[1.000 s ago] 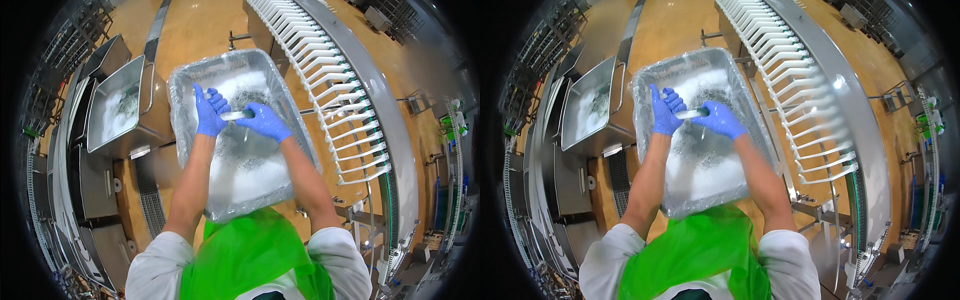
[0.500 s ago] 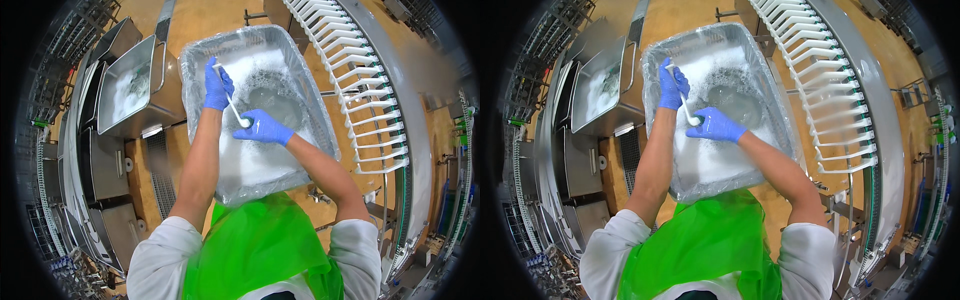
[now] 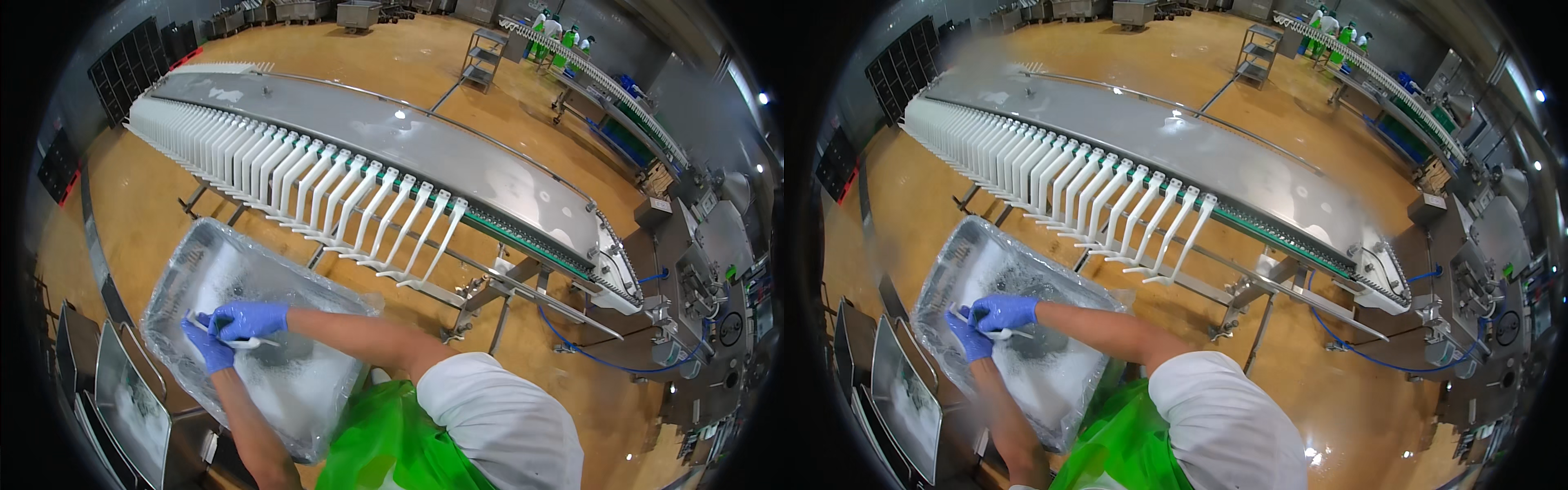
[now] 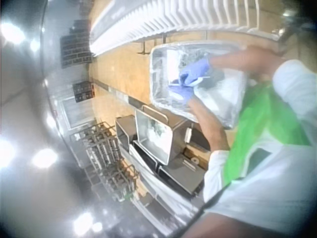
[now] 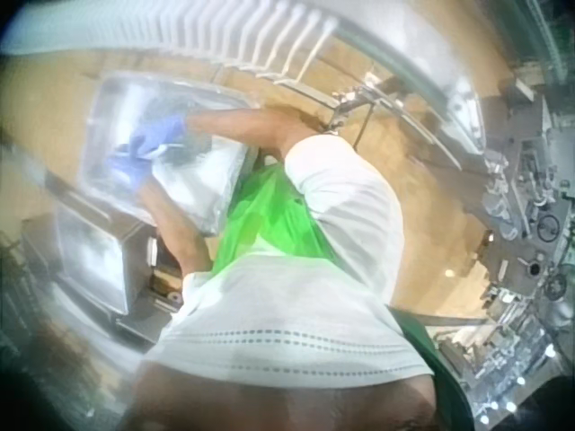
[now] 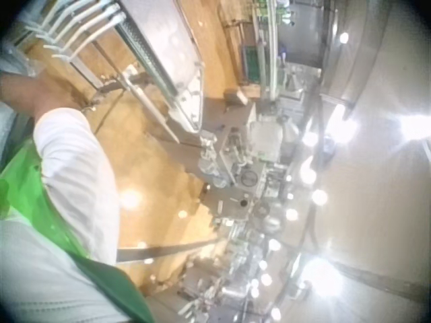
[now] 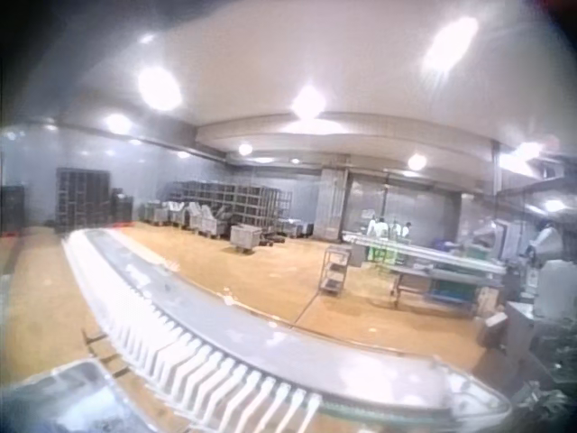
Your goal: The person repeatedly scrubs white plastic parts with a green sponge in a soapy water tub, rinses them, and places them on a conveyor belt. The process is repeated for multiple parts throughout the clip.
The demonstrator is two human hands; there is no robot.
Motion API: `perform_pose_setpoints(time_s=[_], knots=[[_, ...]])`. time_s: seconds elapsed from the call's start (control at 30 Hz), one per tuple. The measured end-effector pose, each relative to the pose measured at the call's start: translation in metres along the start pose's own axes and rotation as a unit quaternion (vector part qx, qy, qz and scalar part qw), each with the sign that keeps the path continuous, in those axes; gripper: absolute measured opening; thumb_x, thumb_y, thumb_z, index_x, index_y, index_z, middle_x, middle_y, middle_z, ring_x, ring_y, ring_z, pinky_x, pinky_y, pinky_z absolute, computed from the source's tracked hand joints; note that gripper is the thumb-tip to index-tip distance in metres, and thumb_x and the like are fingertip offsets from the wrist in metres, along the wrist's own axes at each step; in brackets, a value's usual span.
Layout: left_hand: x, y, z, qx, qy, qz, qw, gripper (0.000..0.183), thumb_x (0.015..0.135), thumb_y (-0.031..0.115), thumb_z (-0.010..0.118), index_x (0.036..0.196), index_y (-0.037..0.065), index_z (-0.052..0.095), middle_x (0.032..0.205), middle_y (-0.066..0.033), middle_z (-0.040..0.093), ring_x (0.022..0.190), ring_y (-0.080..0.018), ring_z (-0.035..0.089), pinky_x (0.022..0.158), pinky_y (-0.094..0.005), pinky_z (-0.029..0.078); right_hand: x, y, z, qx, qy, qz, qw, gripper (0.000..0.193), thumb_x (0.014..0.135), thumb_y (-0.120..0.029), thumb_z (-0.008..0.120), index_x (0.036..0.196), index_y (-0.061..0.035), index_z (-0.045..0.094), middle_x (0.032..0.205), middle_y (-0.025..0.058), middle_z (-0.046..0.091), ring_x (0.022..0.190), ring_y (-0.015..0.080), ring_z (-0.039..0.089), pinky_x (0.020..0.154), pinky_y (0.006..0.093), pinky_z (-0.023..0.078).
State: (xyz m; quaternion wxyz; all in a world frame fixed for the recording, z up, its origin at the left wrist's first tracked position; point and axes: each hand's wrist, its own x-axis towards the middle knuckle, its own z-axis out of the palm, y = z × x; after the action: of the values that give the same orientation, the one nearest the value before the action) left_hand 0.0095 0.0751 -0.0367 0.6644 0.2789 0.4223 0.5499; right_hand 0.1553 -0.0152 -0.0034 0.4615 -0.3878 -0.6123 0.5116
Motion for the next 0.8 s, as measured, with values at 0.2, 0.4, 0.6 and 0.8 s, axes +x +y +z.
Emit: perform_pose_setpoints(time_s=[0.2,0.4,0.6,0.8], knots=[[0.000,-0.020,-0.002,0.008,-0.038,-0.110,0.993,0.032,0.089,0.046,0.056,0.085,0.015,0.055,0.076,-0.0018,0.054,0.065,-0.0173,0.055,0.064,-0.0306,0.047,-0.010,-0.003,0.007,-0.041,0.047,0.004,0.998,0.038,0.075,-0.023,0.072,0.102,0.0005,0.059,0.090,0.0093,0.062,0.086,0.0153,0.057,0.079,0.0342,0.049],[0.018,-0.007,-0.020,-0.038,-0.084,-0.130,0.987,0.034,0.089,0.046,0.061,0.071,0.019,0.049,0.062,0.0032,0.046,0.057,-0.0139,0.050,0.055,-0.0284,0.043,-0.019,-0.035,-0.018,0.143,-0.001,0.060,0.988,0.028,0.078,-0.020,0.070,0.096,0.0022,0.068,0.079,0.0053,0.067,0.071,0.0110,0.060,0.069,0.0288,0.050],[0.001,-0.014,-0.007,0.047,-0.120,-0.123,0.984,0.040,0.093,0.047,0.053,0.064,0.019,0.049,0.059,0.0008,0.051,0.054,-0.0156,0.052,0.052,-0.0307,0.045,-0.025,-0.011,-0.002,0.031,-0.013,0.034,0.999,0.032,0.079,-0.024,0.072,0.101,-0.0018,0.065,0.086,0.0055,0.065,0.078,0.0118,0.056,0.068,0.0302,0.049],[-0.024,-0.005,0.020,0.067,-0.162,-0.137,0.975,0.044,0.093,0.057,0.048,0.081,0.016,0.055,0.073,-0.0020,0.058,0.064,-0.0176,0.058,0.057,-0.0324,0.049,-0.013,-0.030,-0.011,0.059,0.099,-0.018,0.993,0.027,0.080,-0.023,0.072,0.095,-0.0006,0.069,0.076,0.0038,0.064,0.069,0.0095,0.056,0.063,0.0288,0.049]])
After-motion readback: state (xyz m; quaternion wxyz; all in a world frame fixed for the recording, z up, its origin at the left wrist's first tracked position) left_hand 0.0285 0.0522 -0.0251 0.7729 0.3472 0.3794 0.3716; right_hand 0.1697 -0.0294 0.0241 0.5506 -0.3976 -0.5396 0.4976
